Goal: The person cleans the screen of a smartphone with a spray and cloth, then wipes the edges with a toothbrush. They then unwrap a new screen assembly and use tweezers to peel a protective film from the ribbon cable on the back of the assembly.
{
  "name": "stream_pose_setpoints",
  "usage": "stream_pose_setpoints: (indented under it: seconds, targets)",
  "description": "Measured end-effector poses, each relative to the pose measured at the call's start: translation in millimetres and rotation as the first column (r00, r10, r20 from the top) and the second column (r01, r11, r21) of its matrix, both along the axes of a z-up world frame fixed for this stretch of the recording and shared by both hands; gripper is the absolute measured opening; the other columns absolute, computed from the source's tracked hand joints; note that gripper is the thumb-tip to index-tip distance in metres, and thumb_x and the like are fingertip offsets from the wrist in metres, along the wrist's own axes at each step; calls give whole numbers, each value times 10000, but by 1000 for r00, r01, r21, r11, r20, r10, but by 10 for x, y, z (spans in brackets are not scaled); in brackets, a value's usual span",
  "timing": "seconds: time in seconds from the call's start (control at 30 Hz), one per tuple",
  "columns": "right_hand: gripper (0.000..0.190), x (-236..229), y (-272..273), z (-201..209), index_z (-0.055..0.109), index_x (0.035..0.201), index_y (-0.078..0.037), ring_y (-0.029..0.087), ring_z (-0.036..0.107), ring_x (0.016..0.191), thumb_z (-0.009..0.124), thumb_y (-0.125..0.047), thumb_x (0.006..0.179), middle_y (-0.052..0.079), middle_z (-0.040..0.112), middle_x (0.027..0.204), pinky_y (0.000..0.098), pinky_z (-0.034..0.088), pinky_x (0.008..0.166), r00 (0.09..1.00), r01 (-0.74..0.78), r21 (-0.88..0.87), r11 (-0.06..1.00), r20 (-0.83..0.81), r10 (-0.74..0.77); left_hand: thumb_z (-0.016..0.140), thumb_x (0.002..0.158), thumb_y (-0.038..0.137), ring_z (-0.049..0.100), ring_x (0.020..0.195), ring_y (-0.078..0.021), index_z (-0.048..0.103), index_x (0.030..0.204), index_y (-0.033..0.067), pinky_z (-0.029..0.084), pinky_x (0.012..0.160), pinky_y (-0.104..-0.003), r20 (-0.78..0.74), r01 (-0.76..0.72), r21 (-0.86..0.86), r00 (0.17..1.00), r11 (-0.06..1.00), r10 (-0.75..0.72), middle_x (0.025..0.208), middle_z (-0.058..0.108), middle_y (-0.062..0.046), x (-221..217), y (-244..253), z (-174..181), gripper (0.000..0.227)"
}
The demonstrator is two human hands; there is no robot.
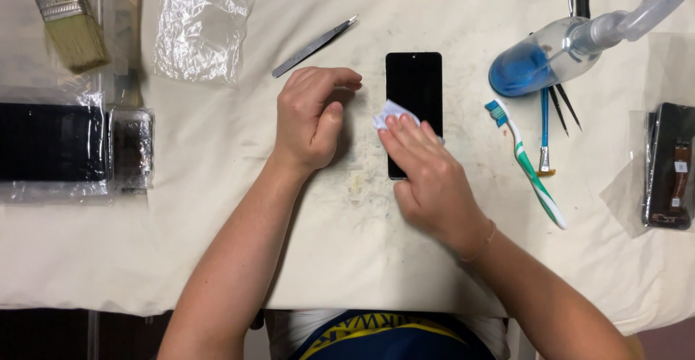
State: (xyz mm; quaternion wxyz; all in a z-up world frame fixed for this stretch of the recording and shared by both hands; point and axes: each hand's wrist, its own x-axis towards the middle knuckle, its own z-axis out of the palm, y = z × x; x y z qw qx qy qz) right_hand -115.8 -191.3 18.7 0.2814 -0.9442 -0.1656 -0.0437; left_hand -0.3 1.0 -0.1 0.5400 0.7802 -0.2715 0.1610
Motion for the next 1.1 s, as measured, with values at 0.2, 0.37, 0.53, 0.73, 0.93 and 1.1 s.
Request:
stream_pose_setpoints:
  seconds: [0.2, 0.37, 0.53, 0.73, 0.93, 1.1]
  targets:
    - [740, -553, -52, -45, 576, 1474, -82, 324, 409, 1488, 445, -67, 746, 159, 497, 1571, 462, 222, 1260, 999, -38, -6, 999, -21, 38, 414, 834, 287, 721, 862, -236, 714, 1080, 146, 512, 966, -389, -2, 4, -10, 1000, 1000, -4, 850, 731, -14, -4, 12, -6, 412]
    - [735, -592, -69, -110, 573, 1476, -106, 301, 408, 1494, 438, -82, 754, 125, 495, 1580, 468, 199, 1266, 999, -46, -21, 999, -18, 46, 415, 832, 279, 722, 859, -246, 715, 1079, 136, 516, 961, -396, -1, 14, -15, 1000, 1000, -14, 848, 730, -24, -1, -3, 3, 414]
    - [725, -102, -2, -58, 557, 1499, -71, 319, 410, 1492, 447, -78, 782, 156, 517, 1564, 528, 168, 1253, 999, -6, -60, 998, 36, 8, 416, 831, 285, 722, 857, -238, 718, 1065, 137, 514, 961, -394, -12, 7, -19, 1000, 1000, -7, 849, 735, -24, -2, -2, 5, 409]
    - [719, 589, 13, -166, 547, 1518, -35, 339, 382, 1505, 461, -56, 805, 191, 483, 1583, 540, 137, 1252, 997, 55, -34, 998, 62, -53, 410, 833, 278, 720, 870, -244, 718, 1075, 140, 512, 964, -397, -30, 11, -14, 999, 1000, -12, 871, 737, -24, 2, -6, 10, 415]
    - [688, 718, -175, -109, 531, 1527, -1, 371, 382, 1497, 461, -60, 845, 242, 467, 1579, 565, 117, 1237, 990, 133, -47, 990, 48, -131, 406, 827, 268, 721, 871, -238, 717, 1075, 140, 515, 961, -396, -34, 3, -5, 999, 1000, -4, 873, 740, -21, 5, 9, 13, 418]
    - [725, 629, -305, -201, 511, 1543, 18, 391, 344, 1506, 474, -57, 822, 251, 431, 1597, 558, 80, 1243, 979, 200, -33, 979, 47, -198, 408, 818, 260, 724, 859, -254, 722, 1074, 122, 521, 949, -407, -38, 19, -6, 999, 1000, -19, 863, 740, -40, 15, -32, 37, 428]
